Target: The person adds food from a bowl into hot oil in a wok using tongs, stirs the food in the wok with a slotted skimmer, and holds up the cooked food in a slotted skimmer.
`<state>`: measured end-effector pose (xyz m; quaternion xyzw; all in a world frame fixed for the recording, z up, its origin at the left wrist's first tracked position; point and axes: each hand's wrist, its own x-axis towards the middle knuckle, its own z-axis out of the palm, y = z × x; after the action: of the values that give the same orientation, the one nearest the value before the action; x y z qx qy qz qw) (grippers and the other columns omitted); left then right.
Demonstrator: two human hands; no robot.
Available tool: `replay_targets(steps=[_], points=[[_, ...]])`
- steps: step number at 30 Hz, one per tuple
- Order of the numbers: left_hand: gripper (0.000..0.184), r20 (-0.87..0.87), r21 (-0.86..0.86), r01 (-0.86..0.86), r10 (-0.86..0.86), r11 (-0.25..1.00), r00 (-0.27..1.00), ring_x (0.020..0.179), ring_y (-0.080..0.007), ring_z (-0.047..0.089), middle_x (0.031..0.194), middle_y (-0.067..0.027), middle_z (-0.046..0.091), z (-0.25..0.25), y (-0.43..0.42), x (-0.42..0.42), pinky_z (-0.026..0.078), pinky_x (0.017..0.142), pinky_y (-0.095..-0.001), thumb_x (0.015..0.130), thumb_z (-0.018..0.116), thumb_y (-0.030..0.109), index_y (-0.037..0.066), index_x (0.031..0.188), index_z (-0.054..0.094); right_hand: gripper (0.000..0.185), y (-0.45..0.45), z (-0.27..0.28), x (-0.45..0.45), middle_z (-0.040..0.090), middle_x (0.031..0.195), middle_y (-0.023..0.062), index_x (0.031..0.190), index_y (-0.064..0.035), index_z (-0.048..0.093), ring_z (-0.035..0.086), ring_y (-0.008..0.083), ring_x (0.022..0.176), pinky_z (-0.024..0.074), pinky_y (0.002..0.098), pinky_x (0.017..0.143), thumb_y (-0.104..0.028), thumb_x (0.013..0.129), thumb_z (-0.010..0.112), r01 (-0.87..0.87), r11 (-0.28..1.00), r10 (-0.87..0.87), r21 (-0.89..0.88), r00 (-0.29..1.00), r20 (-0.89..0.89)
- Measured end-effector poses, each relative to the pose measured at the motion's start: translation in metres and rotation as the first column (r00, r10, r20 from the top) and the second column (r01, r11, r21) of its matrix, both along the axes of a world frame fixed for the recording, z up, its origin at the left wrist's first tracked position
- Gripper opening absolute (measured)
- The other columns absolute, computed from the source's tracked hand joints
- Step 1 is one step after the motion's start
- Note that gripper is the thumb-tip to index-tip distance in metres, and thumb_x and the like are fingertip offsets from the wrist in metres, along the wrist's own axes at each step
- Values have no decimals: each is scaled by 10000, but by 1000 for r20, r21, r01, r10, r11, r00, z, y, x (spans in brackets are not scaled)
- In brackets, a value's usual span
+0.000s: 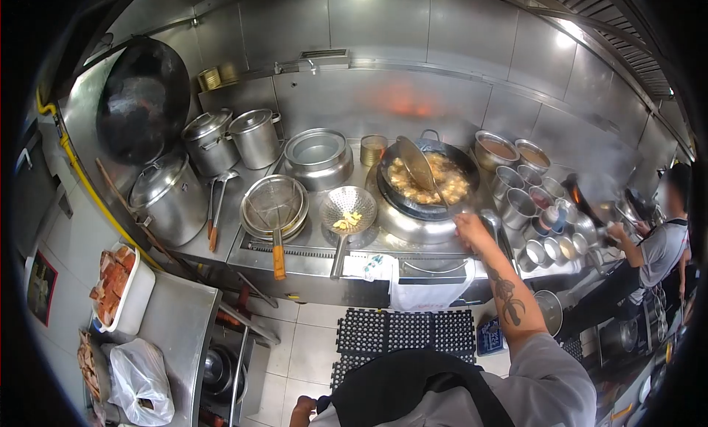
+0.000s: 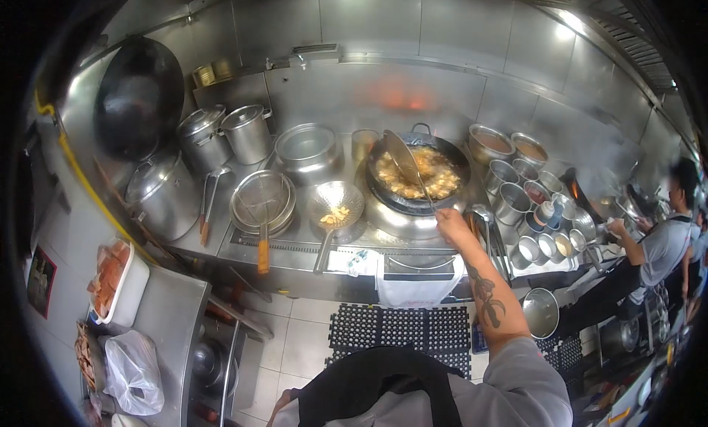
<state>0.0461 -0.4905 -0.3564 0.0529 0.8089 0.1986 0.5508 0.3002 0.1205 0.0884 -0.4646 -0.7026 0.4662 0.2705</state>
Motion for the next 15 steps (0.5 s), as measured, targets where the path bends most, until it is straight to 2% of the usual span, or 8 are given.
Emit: replay_targets(steps=[1, 4, 7, 10, 15], points=[[97, -4, 2, 7, -7, 1000, 1000, 545, -281, 596, 661, -179, 571, 2, 3, -1, 500, 456, -401, 745, 553, 49, -30, 688, 561, 246, 4, 0, 1, 487, 574, 9, 928, -26, 602, 378, 95, 381, 291, 257, 328, -254, 924, 508, 8, 1000, -8, -4, 1000, -21], [98, -17, 6, 27, -26, 1000, 999, 546, -281, 597, 663, -180, 572, 8, 11, -5, 500, 456, -401, 745, 553, 50, -31, 691, 562, 226, 11, 0, -7, 491, 609, 20, 958, -34, 568, 382, 90, 407, 285, 248, 326, -247, 925, 501, 20, 986, -54, -168, 979, -198], [99, -33, 9, 43, -43, 999, 999, 547, -280, 598, 664, -180, 573, 17, 18, -11, 500, 457, -401, 745, 554, 51, -33, 694, 563, 180, 21, 1, -24, 479, 621, 29, 973, -53, 527, 381, 85, 427, 277, 236, 332, -221, 927, 481, 67, 953, -157, -297, 943, -293], [99, -49, 12, 56, -55, 998, 997, 549, -280, 599, 666, -180, 574, 26, 26, -17, 500, 457, -401, 744, 555, 52, -34, 696, 564, 132, 33, 2, -45, 479, 643, 41, 936, -66, 498, 376, 85, 424, 272, 234, 335, -195, 915, 479, 159, 910, -288, -382, 907, -308], [101, -69, 14, 61, -60, 998, 996, 551, -280, 601, 668, -181, 576, 45, 32, -23, 500, 458, -401, 743, 556, 54, -37, 700, 566, 85, 49, 4, -80, 479, 657, 47, 906, -76, 472, 372, 97, 423, 273, 236, 342, -161, 902, 461, 134, 877, -342, -461, 849, -403]])
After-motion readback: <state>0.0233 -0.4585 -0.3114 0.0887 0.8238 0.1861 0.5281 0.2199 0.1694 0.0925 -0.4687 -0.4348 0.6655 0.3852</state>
